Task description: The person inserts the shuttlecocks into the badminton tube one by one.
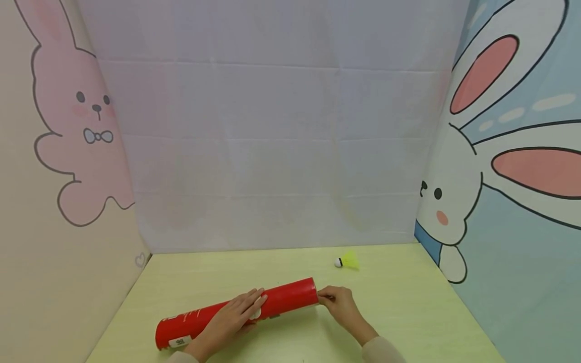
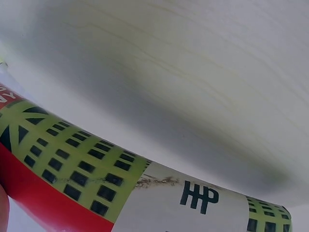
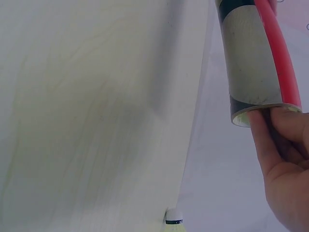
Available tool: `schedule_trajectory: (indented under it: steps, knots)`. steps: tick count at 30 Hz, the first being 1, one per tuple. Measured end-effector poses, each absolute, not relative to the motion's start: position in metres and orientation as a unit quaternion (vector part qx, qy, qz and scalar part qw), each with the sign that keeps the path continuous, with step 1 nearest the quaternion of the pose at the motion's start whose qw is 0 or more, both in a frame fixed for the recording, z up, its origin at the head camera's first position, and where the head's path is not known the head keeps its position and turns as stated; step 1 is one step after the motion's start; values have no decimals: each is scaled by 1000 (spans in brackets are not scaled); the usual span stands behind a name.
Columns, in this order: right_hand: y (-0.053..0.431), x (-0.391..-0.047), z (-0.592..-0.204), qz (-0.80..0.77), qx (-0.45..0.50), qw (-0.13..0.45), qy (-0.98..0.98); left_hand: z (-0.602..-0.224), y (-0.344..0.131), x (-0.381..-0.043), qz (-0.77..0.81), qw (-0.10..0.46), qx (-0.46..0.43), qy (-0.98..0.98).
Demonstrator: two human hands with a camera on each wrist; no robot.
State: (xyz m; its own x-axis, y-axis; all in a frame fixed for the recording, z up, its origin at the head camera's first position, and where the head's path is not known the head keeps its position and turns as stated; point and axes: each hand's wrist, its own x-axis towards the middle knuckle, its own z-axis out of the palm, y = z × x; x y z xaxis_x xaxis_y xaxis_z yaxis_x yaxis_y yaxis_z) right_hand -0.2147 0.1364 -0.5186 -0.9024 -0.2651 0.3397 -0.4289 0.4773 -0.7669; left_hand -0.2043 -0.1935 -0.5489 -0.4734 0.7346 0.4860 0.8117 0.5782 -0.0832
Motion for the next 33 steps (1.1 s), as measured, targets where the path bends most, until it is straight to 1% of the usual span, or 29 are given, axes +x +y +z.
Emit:
schedule_trajectory:
  steps: [12, 17, 25, 33]
  knots:
    - [141, -223, -518, 466, 235, 57, -851, -548, -196, -206, -83, 240, -454, -854]
    - [153, -228, -521, 456, 241, 72, -854, -549, -199, -208, -88, 242, -448, -856]
    - [179, -244, -520, 439, 178, 105, -874, -550, -200, -209, -91, 244, -449, -855]
    - [205, -265, -527, 452, 90, 127, -878, -551, -202, -208, -92, 246, -453, -852]
